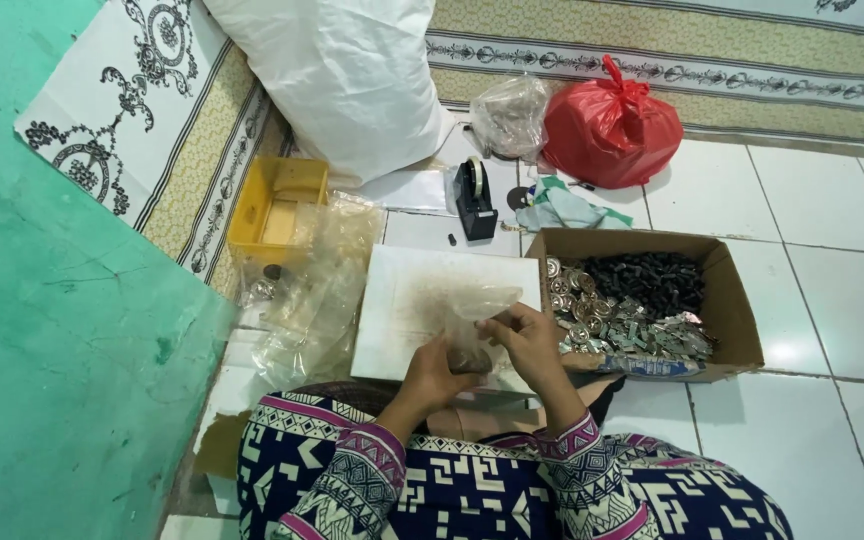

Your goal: Sorting and packaging small decorative metal components into plastic bags.

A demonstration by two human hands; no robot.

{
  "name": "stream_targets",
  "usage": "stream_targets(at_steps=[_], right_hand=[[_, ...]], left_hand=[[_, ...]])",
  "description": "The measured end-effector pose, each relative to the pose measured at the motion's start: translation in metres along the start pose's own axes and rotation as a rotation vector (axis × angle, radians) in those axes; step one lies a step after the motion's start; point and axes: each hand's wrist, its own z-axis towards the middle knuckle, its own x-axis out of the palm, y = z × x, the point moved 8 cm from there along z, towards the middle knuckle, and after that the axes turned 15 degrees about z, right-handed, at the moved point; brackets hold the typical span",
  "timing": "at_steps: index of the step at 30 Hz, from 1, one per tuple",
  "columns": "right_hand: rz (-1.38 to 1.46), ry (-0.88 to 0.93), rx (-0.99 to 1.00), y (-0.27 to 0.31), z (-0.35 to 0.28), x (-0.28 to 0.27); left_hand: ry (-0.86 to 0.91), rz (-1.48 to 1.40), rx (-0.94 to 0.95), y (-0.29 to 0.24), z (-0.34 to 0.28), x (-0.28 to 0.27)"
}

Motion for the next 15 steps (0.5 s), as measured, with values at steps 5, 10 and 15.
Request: stream_targets(at_steps=[5, 10, 15], right_hand=[[0.056, -0.116, 0.039, 0.004, 0.010, -0.008], [0.073, -0.164, 0.136, -0.026, 0.032, -0.007], [0.246, -0.268, 0.230, -0.080, 0.050, -0.010]], left_hand=[[0.086, -0.050, 0.017, 0.014, 0.013, 0.006], [-0.118, 0.305, 0.120, -0.005, 0.011, -0.031], [-0.147, 0.121, -0.122, 0.031, 0.034, -0.024]])
